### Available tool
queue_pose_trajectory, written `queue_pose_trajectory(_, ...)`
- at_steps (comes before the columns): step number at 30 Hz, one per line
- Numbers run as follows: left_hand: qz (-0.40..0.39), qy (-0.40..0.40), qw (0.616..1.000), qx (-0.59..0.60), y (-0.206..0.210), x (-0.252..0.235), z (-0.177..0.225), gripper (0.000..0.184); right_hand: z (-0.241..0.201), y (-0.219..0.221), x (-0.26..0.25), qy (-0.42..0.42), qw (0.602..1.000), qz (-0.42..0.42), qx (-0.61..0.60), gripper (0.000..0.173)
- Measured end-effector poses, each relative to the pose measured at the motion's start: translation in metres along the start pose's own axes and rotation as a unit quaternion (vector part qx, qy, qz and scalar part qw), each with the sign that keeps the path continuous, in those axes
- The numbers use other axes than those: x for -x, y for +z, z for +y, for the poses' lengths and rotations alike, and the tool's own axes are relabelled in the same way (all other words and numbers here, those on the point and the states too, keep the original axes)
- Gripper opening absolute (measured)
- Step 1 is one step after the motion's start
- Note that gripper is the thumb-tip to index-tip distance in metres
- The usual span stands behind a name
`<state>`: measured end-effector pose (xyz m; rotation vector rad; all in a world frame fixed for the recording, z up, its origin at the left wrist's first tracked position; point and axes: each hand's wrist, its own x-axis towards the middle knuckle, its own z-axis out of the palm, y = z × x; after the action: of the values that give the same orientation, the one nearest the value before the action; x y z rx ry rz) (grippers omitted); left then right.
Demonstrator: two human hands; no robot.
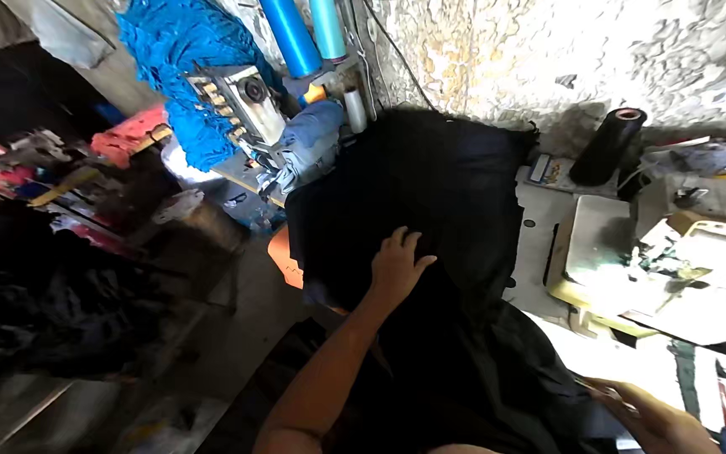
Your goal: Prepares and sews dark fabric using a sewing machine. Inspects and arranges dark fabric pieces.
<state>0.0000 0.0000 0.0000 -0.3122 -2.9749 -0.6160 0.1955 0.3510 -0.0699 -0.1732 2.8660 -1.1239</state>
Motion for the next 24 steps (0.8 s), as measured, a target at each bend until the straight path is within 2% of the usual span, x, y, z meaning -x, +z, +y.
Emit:
queue_pose_trajectory(2,-0.105,-0.098,0.99,0.003,-0.01,-0.016,0.001,0.076,-0.023,0.02,-0.061,-0.059,0.997,0.058,0.002,0.028)
queue_pose_trajectory(4,-0.144,-0.137,0.98,0.001,0.001,-0.027,-0.005,0.086,-0.048,0.026,-0.121,-0.024,0.999,-0.021,-0.037,0.031)
queue_pose_trajectory(6,-0.094,-0.105,0.99,-0.005,0.023,-0.029,-0.011,0.074,-0.067,0.038,-0.179,0.075,0.985,-0.084,-0.127,0.036)
queue_pose_trajectory(8,-0.005,-0.015,1.0,-0.017,0.046,-0.027,-0.02,0.053,-0.083,0.056,-0.225,0.183,0.947,-0.085,-0.25,0.041)
queue_pose_trajectory(10,0.015,0.074,0.997,-0.019,0.052,-0.03,-0.025,0.038,-0.091,0.07,-0.258,0.24,0.923,-0.066,-0.292,0.048)
queue_pose_trajectory(13,-0.009,0.197,0.98,0.034,0.05,-0.032,-0.035,0.022,-0.088,0.085,-0.283,0.254,0.926,-0.042,-0.278,0.055)
queue_pose_trajectory(15,0.006,0.245,0.966,0.088,0.04,-0.035,-0.039,0.018,-0.084,0.083,-0.287,0.25,0.921,-0.027,-0.296,0.046)
queue_pose_trajectory(16,0.012,0.246,0.963,0.111,0.029,-0.037,-0.039,0.018,-0.08,0.081,-0.287,0.24,0.92,-0.013,-0.308,0.037)
queue_pose_trajectory(19,0.033,0.219,0.959,0.175,-0.005,-0.047,-0.049,0.018,-0.069,0.074,-0.282,0.222,0.914,0.012,-0.339,0.031)
queue_pose_trajectory(22,0.03,0.147,0.98,0.129,-0.009,-0.054,-0.074,0.03,-0.063,0.078,-0.28,0.248,0.895,0.032,-0.37,0.031)
queue_pose_trajectory(24,0.046,0.153,0.982,0.105,-0.002,-0.046,-0.073,0.035,-0.061,0.081,-0.28,0.261,0.888,0.028,-0.378,0.033)
